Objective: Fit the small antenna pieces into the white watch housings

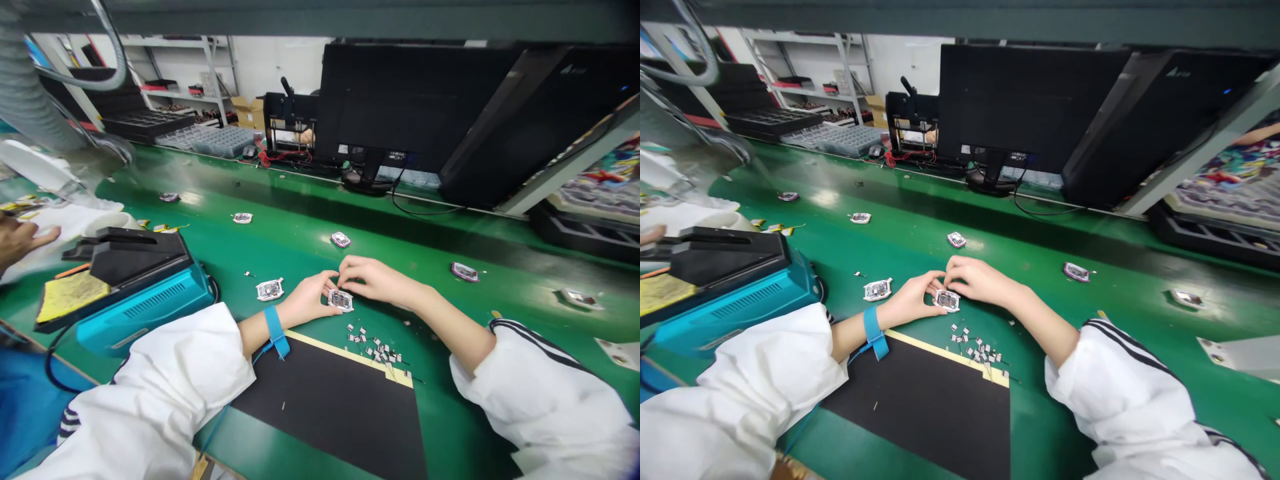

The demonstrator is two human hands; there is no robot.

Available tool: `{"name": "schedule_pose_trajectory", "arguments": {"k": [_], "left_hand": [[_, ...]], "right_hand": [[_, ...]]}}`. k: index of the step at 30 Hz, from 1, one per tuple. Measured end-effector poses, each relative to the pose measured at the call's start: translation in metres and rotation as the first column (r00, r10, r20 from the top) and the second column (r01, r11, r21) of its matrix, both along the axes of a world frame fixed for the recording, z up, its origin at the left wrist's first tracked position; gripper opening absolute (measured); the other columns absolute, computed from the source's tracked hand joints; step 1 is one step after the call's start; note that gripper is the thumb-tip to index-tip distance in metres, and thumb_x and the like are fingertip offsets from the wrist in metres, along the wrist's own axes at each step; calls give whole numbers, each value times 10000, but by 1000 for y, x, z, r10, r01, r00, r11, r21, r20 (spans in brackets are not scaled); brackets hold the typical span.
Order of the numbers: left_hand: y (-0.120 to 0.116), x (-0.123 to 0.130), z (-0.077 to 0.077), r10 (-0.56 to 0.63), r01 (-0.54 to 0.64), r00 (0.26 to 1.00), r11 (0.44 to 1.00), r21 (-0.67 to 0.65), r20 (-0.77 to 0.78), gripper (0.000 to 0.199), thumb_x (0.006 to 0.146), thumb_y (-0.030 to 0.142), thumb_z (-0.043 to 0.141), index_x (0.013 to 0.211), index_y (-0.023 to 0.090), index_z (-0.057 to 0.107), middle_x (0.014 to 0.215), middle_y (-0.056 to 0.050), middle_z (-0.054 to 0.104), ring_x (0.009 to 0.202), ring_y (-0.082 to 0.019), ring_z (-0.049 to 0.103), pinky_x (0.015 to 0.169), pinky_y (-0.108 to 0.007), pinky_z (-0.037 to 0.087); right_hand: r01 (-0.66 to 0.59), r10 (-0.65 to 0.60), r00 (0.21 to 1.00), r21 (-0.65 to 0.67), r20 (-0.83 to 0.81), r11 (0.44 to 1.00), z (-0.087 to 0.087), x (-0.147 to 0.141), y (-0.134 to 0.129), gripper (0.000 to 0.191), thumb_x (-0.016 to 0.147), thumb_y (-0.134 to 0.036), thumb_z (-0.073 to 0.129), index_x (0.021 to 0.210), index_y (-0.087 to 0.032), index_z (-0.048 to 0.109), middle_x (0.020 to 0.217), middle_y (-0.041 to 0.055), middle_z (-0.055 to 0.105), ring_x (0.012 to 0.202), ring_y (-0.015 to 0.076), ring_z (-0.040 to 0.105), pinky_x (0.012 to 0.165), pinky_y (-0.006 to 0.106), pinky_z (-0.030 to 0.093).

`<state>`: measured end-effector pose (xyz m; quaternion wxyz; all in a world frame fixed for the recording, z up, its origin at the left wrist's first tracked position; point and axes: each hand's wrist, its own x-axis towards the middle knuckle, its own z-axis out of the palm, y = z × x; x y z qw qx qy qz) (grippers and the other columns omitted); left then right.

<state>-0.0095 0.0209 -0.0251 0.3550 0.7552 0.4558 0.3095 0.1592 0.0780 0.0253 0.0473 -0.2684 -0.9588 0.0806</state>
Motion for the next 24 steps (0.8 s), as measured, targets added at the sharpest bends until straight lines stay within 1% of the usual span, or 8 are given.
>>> {"name": "schedule_pose_trajectory", "arguments": {"k": [2, 5, 6, 10, 14, 19, 22, 24], "left_hand": [[0, 0, 1, 10, -10, 1000, 1000, 8, -28, 652, 578, 239, 713, 1130, 155, 377, 888, -26, 589, 778, -127, 587, 731, -246, 482], [5, -3, 8, 69, -64, 992, 997, 48, -105, 613, 583, 217, 707, 1109, 148, 400, 888, -35, 593, 784, -142, 581, 742, -278, 479], [8, -5, 12, 99, -91, 987, 994, 67, -129, 584, 592, 210, 700, 1096, 148, 410, 889, -37, 594, 789, -148, 577, 752, -293, 475], [34, -17, 28, 251, -229, 952, 964, 135, -175, 499, 642, 223, 667, 1071, 138, 425, 920, -53, 581, 824, -160, 563, 792, -328, 460], [72, -28, 32, 378, -351, 905, 923, 157, -195, 451, 696, 245, 635, 1078, 113, 434, 943, -59, 563, 851, -155, 551, 810, -342, 455], [110, -32, 15, 437, -411, 861, 899, 152, -260, 297, 825, 320, 470, 1040, 117, 481, 966, -58, 541, 843, -138, 544, 751, -330, 480], [120, -30, 12, 415, -378, 854, 909, 173, -315, 283, 826, 326, 467, 1008, 111, 497, 947, -55, 547, 823, -130, 547, 733, -317, 483], [117, -26, 18, 402, -341, 849, 913, 226, -344, 276, 824, 323, 470, 1004, 116, 501, 980, -59, 537, 869, -143, 535, 774, -340, 468]], "right_hand": [[179, -179, 983, 8, -37, 984, -2, 0, 26, 192, 838, -248, 430, 917, -145, 572, 882, 47, 544, 717, 93, 509, 646, 224, 429], [428, -428, 903, -3, -37, 904, -15, -10, 62, 298, 820, -347, 468, 951, -88, 536, 856, 65, 551, 711, 104, 524, 638, 254, 451], [475, -476, 879, -20, -19, 880, -20, -16, 71, 298, 822, -369, 466, 931, -100, 534, 851, 38, 551, 724, 98, 530, 651, 258, 461], [585, -586, 811, -44, -3, 810, -32, -32, 86, 292, 836, -350, 449, 1002, -117, 511, 989, 61, 529, 862, 125, 527, 748, 312, 463], [569, -570, 822, -57, -5, 821, -21, -25, 74, 289, 834, -347, 453, 996, -117, 515, 1003, 64, 524, 887, 133, 519, 775, 327, 451], [406, -414, 908, -112, -66, 907, -3, 9, 29, 290, 740, -364, 566, 905, -125, 575, 848, 37, 544, 782, 128, 515, 715, 287, 433], [327, -347, 931, -162, -115, 931, -9, 25, -6, 299, 700, -348, 590, 917, -143, 599, 834, 52, 528, 743, 131, 510, 666, 250, 419], [285, -316, 940, -212, -127, 935, -18, 30, -23, 336, 692, -338, 595, 975, -158, 578, 863, 47, 516, 721, 115, 511, 660, 234, 423]]}}
